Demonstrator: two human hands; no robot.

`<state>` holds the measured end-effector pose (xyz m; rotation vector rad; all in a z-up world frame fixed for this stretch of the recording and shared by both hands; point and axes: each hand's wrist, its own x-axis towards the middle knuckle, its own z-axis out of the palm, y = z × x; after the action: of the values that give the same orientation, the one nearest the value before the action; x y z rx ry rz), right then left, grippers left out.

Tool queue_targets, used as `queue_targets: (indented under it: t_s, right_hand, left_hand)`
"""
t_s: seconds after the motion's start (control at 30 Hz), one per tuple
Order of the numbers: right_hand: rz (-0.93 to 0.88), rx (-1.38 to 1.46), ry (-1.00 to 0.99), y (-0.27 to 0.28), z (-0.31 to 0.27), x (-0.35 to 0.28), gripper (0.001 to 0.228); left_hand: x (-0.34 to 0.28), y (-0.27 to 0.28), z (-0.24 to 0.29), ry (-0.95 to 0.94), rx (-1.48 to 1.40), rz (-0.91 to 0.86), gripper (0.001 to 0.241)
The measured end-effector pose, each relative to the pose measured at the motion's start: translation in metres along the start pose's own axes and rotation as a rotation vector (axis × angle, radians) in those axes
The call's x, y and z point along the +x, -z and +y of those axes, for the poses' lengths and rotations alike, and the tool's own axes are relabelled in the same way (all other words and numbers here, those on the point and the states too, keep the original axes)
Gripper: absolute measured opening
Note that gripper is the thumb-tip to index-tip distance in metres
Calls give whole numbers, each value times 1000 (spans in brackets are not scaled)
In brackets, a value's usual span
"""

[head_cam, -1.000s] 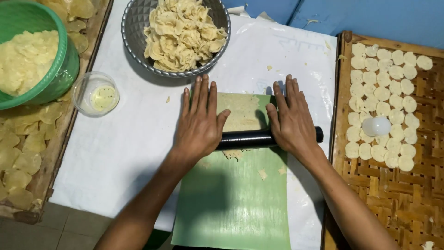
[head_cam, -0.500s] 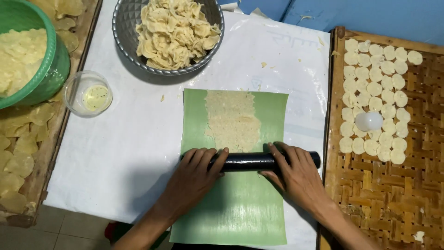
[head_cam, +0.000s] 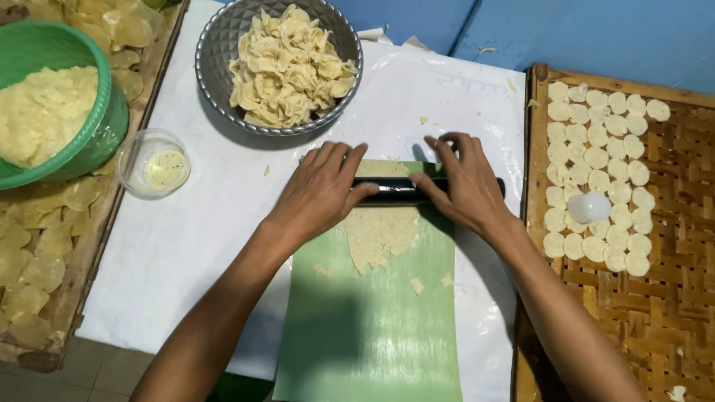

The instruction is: Rolling out small pieces of dough on a leaf using a rolling pin to create thin snack chips.

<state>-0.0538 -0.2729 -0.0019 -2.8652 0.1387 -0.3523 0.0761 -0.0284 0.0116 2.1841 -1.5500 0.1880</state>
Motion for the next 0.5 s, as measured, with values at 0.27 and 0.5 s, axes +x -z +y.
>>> queue_targets:
  t_s: [0.27, 0.5]
  right_hand:
    - [98, -145, -14, -22, -18, -16, 66]
    - [146, -145, 42, -28, -39, -85, 66]
  left_hand:
    - [1, -23, 7, 131, 131, 23, 60]
    - [-48, -26, 53, 121, 114, 114, 62]
